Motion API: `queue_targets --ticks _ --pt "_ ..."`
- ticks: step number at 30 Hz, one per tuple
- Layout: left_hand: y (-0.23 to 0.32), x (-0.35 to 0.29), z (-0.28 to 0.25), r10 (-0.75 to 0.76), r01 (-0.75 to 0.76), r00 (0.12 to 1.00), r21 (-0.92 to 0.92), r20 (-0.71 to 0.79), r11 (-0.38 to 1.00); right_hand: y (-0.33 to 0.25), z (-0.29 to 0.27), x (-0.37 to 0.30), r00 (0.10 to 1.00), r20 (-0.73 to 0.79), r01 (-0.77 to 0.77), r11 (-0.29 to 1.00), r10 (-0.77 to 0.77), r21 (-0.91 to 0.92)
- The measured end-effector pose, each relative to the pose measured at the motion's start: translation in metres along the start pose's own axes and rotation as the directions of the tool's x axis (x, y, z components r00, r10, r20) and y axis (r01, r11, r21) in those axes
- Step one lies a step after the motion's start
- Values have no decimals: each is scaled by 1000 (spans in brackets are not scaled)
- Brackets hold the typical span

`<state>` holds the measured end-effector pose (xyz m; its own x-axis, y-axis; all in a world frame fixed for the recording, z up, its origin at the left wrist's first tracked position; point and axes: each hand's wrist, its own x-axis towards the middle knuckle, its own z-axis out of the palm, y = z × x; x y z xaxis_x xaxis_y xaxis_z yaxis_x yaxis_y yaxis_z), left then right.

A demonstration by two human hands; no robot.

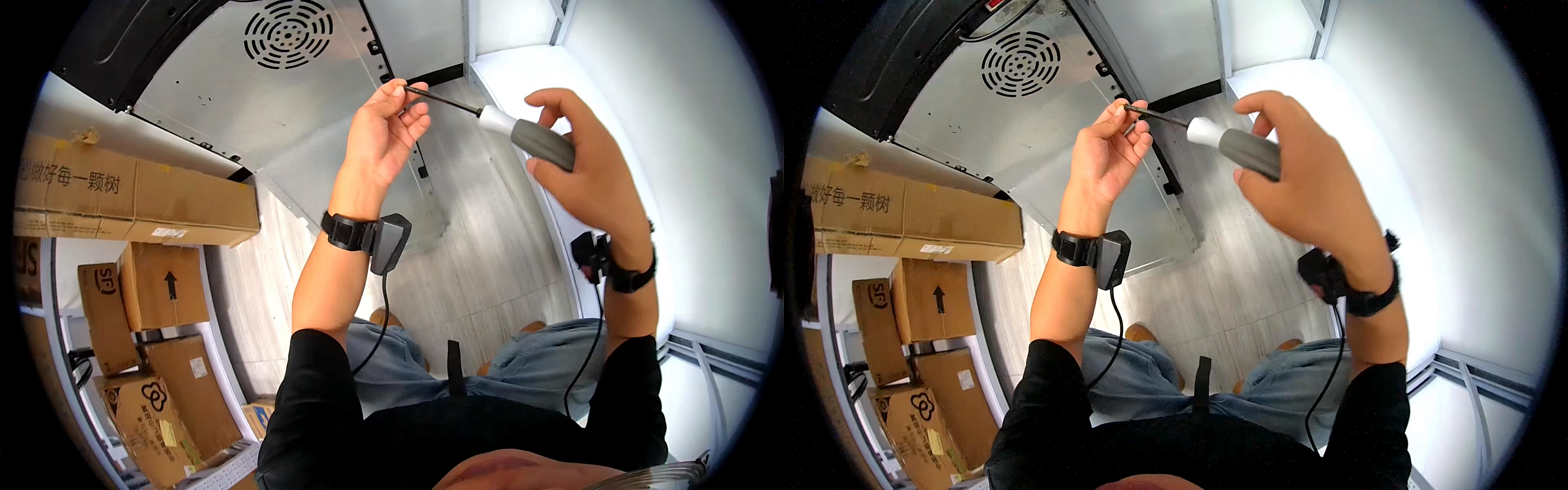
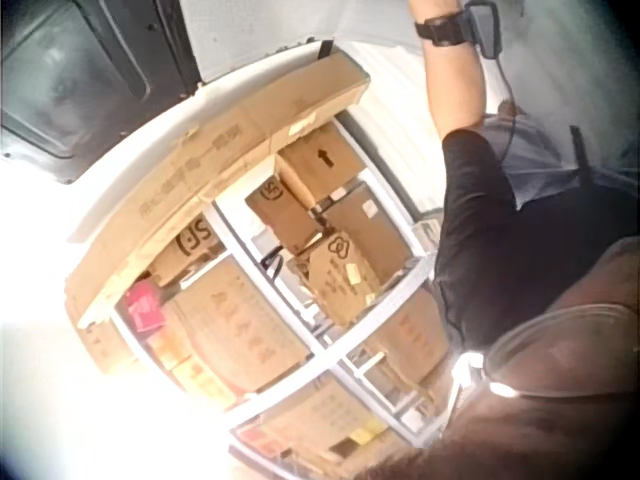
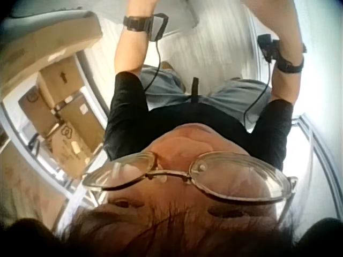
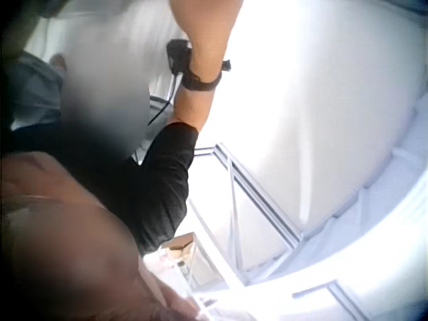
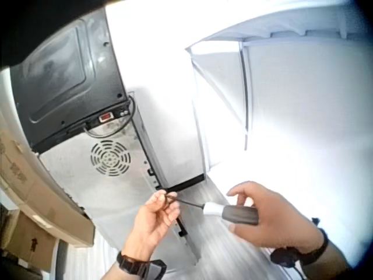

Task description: The person uses a screwdriver to attach a metal back panel to a black appliance, securing it with multiple screws. The person then continues to tighten screws along the edges of the panel.

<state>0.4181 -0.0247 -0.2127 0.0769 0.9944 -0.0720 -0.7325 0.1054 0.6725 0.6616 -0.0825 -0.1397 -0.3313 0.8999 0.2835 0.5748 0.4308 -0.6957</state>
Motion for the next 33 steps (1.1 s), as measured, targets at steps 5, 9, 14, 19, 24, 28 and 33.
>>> queue_targets --ticks 5,9,14,19,24,28,33 --pt "20 14 -16 56 -57 998 -36 -21 998 -31 54 -10 981 -177 73 997 -75 -23" --pt "32 27 -13 69 -71 997 -71 -27 995 -40 94 -12 902 -384 165 980 -197 -115" --pt "33 37 -12 112 -110 993 37 -48 993 -48 117 -6 836 -484 175 962 -257 -208" --pt "41 41 -11 211 -203 977 183 -29 962 -49 125 5 783 -520 234 936 -342 -264" --pt "43 43 -14 230 -226 973 200 3 953 -53 130 11 782 -521 226 935 -341 -274" --pt "42 45 -17 225 -228 974 220 38 948 -51 130 12 775 -527 229 932 -349 -279" --pt "40 46 -14 303 -287 953 305 -5 908 -52 130 15 773 -526 242 931 -355 -274"
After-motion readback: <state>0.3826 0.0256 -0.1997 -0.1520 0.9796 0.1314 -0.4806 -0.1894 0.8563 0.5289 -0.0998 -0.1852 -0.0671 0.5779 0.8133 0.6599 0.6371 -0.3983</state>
